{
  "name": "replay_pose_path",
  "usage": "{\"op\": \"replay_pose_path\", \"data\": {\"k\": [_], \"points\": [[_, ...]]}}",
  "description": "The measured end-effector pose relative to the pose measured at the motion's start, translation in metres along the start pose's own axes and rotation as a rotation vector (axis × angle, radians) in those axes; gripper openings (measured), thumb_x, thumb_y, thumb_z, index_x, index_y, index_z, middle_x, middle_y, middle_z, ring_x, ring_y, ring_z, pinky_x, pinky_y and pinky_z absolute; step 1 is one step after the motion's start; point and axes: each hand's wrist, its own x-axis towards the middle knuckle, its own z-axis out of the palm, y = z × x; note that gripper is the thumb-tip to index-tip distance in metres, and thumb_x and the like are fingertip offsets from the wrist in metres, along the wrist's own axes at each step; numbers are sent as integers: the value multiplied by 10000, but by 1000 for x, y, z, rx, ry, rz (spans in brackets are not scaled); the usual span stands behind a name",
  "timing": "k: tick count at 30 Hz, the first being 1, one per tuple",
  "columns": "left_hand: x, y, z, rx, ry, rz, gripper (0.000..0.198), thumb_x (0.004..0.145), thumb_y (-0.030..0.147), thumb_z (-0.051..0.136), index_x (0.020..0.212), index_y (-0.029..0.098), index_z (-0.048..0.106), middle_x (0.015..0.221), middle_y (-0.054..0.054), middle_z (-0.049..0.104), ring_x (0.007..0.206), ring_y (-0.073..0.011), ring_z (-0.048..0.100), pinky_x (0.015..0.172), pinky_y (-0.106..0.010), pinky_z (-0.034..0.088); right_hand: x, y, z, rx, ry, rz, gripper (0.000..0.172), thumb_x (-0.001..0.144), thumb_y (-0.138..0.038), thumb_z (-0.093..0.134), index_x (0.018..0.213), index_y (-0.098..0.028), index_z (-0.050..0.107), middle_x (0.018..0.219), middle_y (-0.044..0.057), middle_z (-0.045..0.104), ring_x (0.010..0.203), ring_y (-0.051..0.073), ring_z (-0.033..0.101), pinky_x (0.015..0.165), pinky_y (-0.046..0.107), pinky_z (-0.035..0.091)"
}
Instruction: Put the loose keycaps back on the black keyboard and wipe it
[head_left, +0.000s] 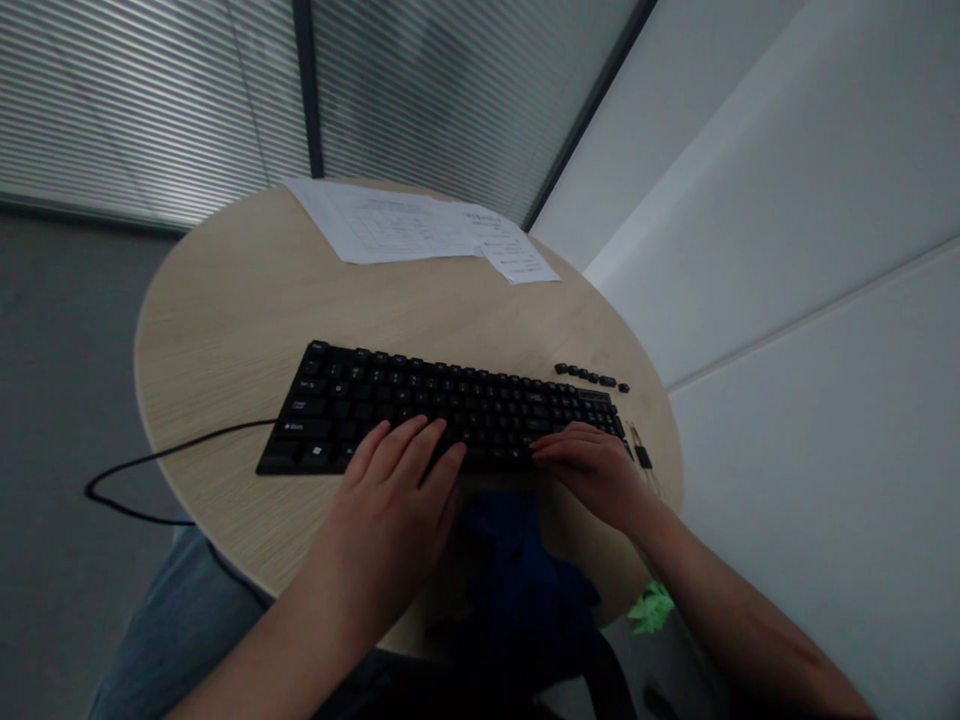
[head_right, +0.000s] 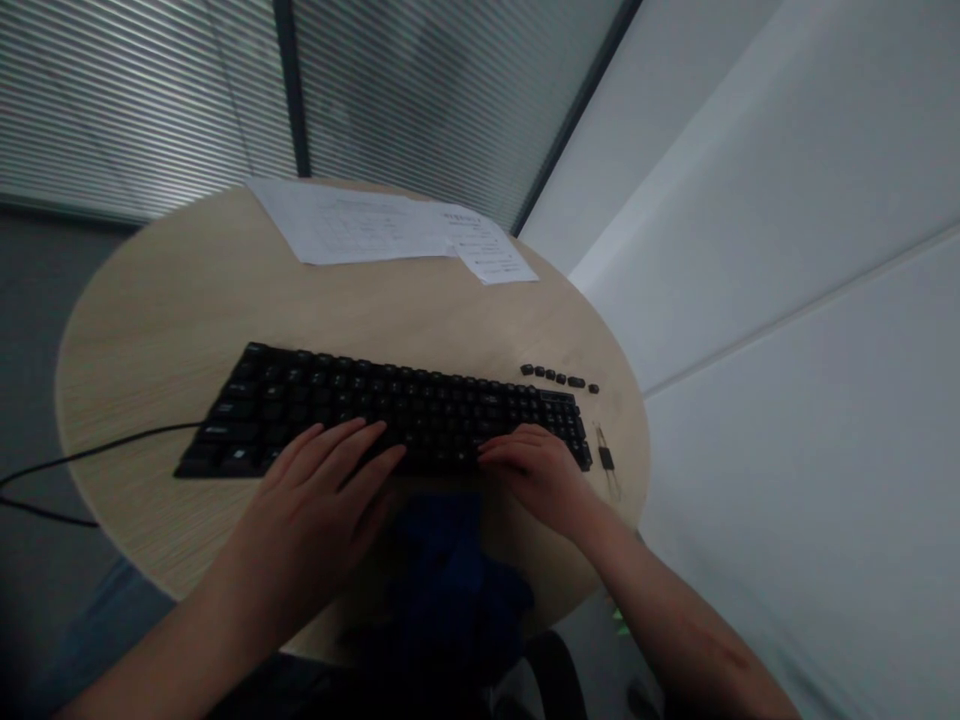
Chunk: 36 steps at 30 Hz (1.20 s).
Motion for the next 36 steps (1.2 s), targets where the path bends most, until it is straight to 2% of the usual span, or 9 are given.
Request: {"op": "replay_pose_path", "data": {"k": [8,14,19,23,26,29,33,36], "points": [[1,-1,0,-6,3,4,266,962,223,557,1169,156,710,1277,-155,663,1201,-361,602,1031,-598,500,3,-8,-6,-125,-30,-91,225,978,-294,564,954,-226,776,1044,-13,703,900,23,606,848,179,473],[-1,-2,1,-10,-14,-3,276,954,220,562,1186,170,704,1299,-148,652,1220,-352,592,1058,-594,481,-1,-12,-2,-214,67,-56,167,939,-286,623,927,-256,788,1002,-2,685,956,49,561,864,194,444],[0,-2,0,-6,-26,7,281,953,220,559,1189,163,699,1294,-153,653,1228,-360,586,1060,-599,478,-7,-10,5,-189,26,-50,205,962,-288,588,947,-243,788,1010,2,693,951,42,579,887,200,455],[0,-2,2,-9,-7,12,287,953,214,551,1192,148,695,1292,-166,652,1222,-368,589,1056,-606,474,-4,-9,-2,-227,1,-110,203,963,-307,585,966,-269,784,1039,-7,688,971,53,573,910,226,443],[-1,-4,4,-11,18,20,287,952,214,540,1183,147,697,1286,-169,654,1210,-367,597,1046,-608,476,12,16,-19,-200,53,-51,270,987,-357,537,999,-244,781,1088,19,678,1012,55,594,933,227,467],[-1,-5,5,7,35,42,295,954,217,526,1187,146,693,1280,-165,655,1210,-366,595,1041,-605,480,36,65,-34,-217,127,145,310,981,-401,544,1025,-202,778,1074,45,686,1027,73,615,974,240,489],[-2,-7,4,32,18,61,317,951,203,517,1215,137,680,1292,-168,647,1214,-367,589,1042,-600,479,65,123,-35,-244,-28,275,214,885,-338,680,998,-193,789,1030,32,702,972,73,628,976,208,495],[-2,-7,4,33,21,57,314,953,204,514,1209,131,682,1290,-172,648,1207,-366,592,1035,-596,483,80,136,-31,-240,-160,338,182,849,-285,717,991,-205,796,993,18,708,913,49,643,940,159,500]]}}
